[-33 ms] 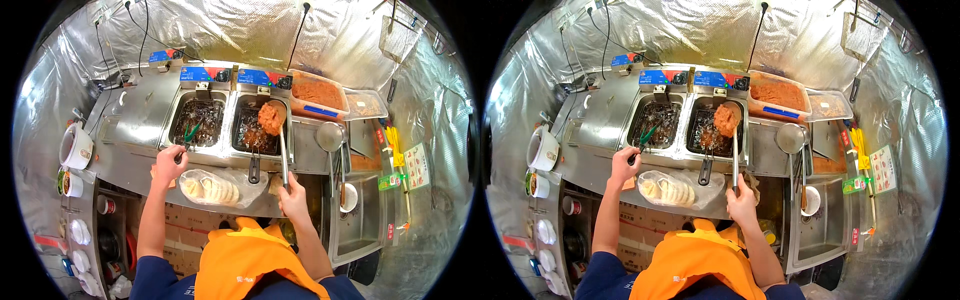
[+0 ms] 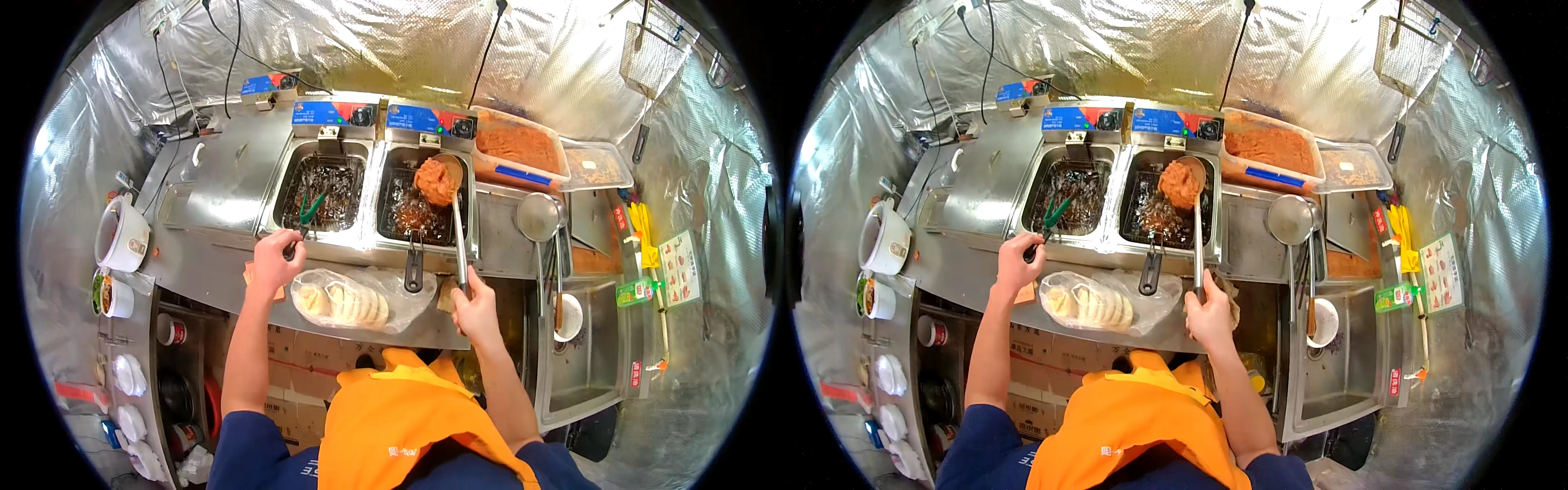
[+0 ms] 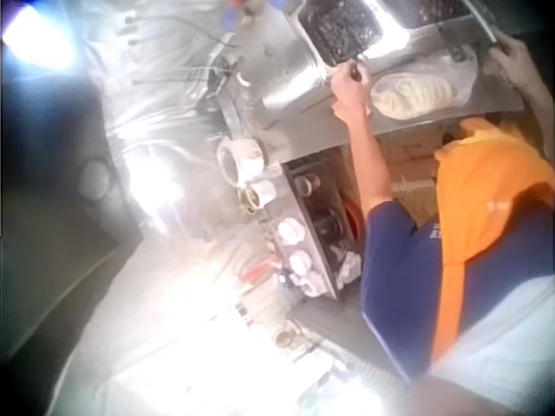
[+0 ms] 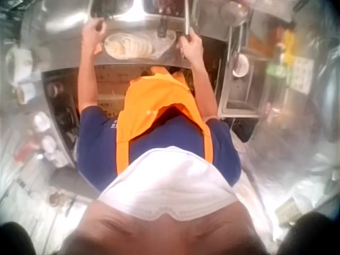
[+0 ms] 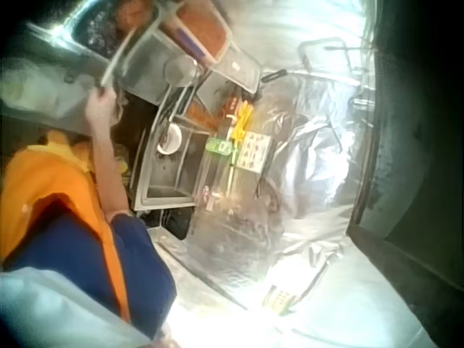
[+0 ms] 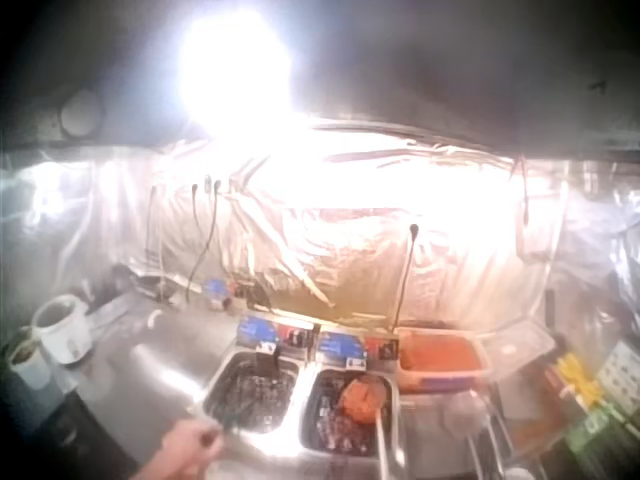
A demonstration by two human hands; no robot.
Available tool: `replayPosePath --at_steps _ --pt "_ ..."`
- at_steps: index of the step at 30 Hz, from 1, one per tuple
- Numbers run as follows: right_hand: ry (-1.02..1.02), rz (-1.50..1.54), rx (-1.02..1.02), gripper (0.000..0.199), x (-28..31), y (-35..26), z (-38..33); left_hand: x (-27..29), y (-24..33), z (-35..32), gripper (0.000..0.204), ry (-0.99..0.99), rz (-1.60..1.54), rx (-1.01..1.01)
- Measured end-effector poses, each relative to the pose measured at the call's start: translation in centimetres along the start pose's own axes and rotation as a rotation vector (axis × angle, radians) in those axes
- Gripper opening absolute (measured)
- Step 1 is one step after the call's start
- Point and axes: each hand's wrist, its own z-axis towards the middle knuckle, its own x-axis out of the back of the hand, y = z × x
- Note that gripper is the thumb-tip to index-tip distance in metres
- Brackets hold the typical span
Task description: The person prepares fried food by managing two deep fryer baskets, using tongs to move items between oil and a holding area, and transferring ingredients from a container into the hot oil with a ladle. The person also handles a round dough-like item by hand.
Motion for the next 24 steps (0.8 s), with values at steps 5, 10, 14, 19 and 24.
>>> replayPosePath --at_steps 5,10,14,19,24 --pt "-0.01 0.056 -0.044 0.06 -0.5 -0.9 -0.2 -0.1 -0.8 -0.6 0.013 0.009 0.015 -0.031" --pt "-0.031 0.124 -0.061 0.061 -0.7 -1.3 0.3 0.0 -1.1 -0.4 0.013 0.026 0.025 -0.04" --pt "-0.039 0.09 -0.042 0.065 -0.1 -0.8 0.0 0.0 -1.0 -0.6 0.014 0.017 0.008 -0.017" --pt "0.082 -0.354 0.133 0.066 1.1 2.5 1.9 0.2 -0.3 -0.5 0.013 0.01 0.005 0.008" --pt "0.102 -0.62 0.465 0.063 2.3 5.5 3.3 -0.2 -0.5 -0.2 0.013 0.008 -0.001 -0.005"
